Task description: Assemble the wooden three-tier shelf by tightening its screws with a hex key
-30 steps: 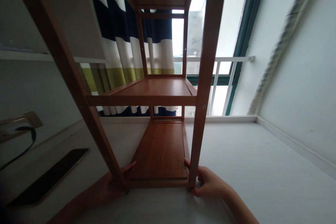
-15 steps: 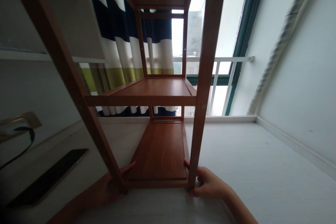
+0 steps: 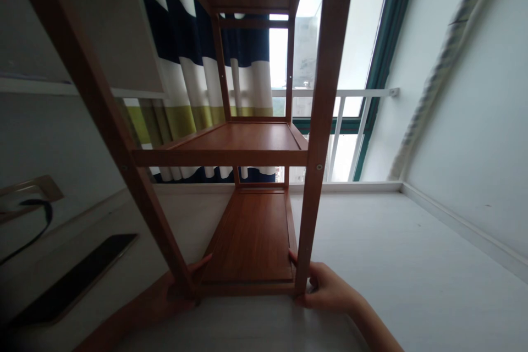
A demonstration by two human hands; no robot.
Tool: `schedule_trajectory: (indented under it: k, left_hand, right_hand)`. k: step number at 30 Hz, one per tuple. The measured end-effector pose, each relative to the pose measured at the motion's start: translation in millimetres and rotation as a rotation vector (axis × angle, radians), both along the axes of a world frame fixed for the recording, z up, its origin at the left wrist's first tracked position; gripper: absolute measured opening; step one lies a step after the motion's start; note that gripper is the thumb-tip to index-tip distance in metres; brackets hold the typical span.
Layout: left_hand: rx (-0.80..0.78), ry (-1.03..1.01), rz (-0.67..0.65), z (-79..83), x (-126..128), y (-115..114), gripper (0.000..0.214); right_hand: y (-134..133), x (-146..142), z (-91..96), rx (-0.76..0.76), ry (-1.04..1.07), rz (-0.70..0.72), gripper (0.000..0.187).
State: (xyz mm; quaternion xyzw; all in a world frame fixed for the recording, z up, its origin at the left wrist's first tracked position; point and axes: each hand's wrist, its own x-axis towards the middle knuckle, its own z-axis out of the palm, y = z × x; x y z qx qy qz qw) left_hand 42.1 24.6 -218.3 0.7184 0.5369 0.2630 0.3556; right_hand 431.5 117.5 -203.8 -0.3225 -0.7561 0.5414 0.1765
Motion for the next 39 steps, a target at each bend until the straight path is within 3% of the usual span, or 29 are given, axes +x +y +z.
schedule_trajectory:
  k: [15,23,39]
  left_hand:
    - [0.040,0.043,0.036,-6.5,-4.4,-0.9,0.076]
    - [0.077,0.015,0.028,-11.3,-6.2,-1.6,0.064]
    - [0.072,0.022,0.027,-10.5,-5.1,-0.5,0.071]
  right_hand:
    - [1.9,0.6,-1.8,0.018,0.014,-0.013,0.088]
    - [2.2,0.5,-7.4,0.029,0.028,-0.007,0.089]
    - [0.0,-0.4,-0.8,0.050,0.024,-0.004,0.088]
